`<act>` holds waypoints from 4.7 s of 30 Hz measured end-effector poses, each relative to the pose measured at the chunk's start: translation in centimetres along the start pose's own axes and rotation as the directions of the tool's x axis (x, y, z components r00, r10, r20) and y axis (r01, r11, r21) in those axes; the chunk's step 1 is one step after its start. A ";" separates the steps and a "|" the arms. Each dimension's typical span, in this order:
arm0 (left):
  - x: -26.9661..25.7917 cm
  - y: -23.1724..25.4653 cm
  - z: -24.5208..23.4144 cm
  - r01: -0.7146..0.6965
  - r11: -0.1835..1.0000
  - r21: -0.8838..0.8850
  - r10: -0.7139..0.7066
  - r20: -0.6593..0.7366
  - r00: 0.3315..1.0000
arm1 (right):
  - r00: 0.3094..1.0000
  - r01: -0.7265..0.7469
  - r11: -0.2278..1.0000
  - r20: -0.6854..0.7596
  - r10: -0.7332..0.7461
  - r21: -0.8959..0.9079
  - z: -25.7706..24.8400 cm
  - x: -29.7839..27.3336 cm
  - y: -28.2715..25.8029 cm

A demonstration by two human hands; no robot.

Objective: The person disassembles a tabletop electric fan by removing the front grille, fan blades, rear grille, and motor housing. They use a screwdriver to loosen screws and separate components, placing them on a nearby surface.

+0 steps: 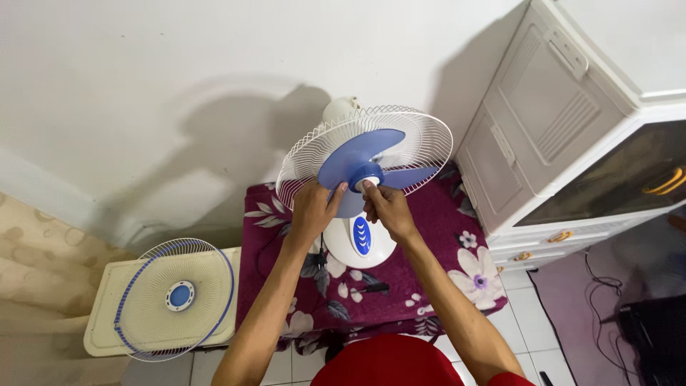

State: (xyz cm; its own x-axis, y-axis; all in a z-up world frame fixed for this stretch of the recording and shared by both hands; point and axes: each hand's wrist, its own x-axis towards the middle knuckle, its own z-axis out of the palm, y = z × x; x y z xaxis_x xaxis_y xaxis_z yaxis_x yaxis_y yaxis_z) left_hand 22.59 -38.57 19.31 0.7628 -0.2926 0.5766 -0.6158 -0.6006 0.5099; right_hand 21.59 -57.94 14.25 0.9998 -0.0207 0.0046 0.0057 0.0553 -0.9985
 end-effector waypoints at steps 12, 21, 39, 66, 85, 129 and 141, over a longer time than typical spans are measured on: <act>-0.3 -0.3 0.7 -0.017 0.998 -0.065 0.015 -0.037 0.999 | 0.970 0.124 0.834 -0.112 -0.216 -0.538 1.1 -1.2 -3.5; -0.3 -0.3 0.9 -0.048 0.999 -0.004 0.048 -0.087 0.995 | 0.899 0.280 0.708 -0.082 -0.430 -0.648 1.6 -1.1 -0.8; -1.0 0.0 0.7 -0.006 0.984 -0.179 -0.009 -0.079 0.997 | 0.576 0.608 0.456 -0.035 -0.817 -0.650 1.9 -2.3 -0.5; -1.3 -0.1 0.9 0.012 0.969 -0.249 -0.040 -0.109 0.993 | 0.792 0.444 0.713 -0.134 -0.595 -0.542 1.5 -2.3 1.5; -1.7 -0.3 1.0 0.049 0.945 -0.323 -0.079 -0.078 0.994 | 0.701 0.480 0.577 -0.107 -0.705 -0.660 2.0 -2.1 0.6; -27.1 -10.4 14.9 0.496 0.845 -0.199 -0.506 0.002 0.863 | 0.992 0.043 0.825 0.121 0.031 -0.564 0.6 -12.0 24.2; -20.2 -3.2 25.4 0.394 0.844 -0.363 -0.376 0.123 0.918 | 0.994 -0.011 0.869 -0.098 -0.043 -0.494 -7.3 -10.7 24.6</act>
State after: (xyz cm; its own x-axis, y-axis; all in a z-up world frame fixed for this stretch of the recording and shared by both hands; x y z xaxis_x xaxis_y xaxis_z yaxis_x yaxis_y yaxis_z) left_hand 14.22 -49.67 -10.20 0.9564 -0.1346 0.2591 -0.2906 -0.3527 0.8895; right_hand 10.93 -63.65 -10.73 0.9918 -0.1209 0.0424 -0.0160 -0.4451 -0.8953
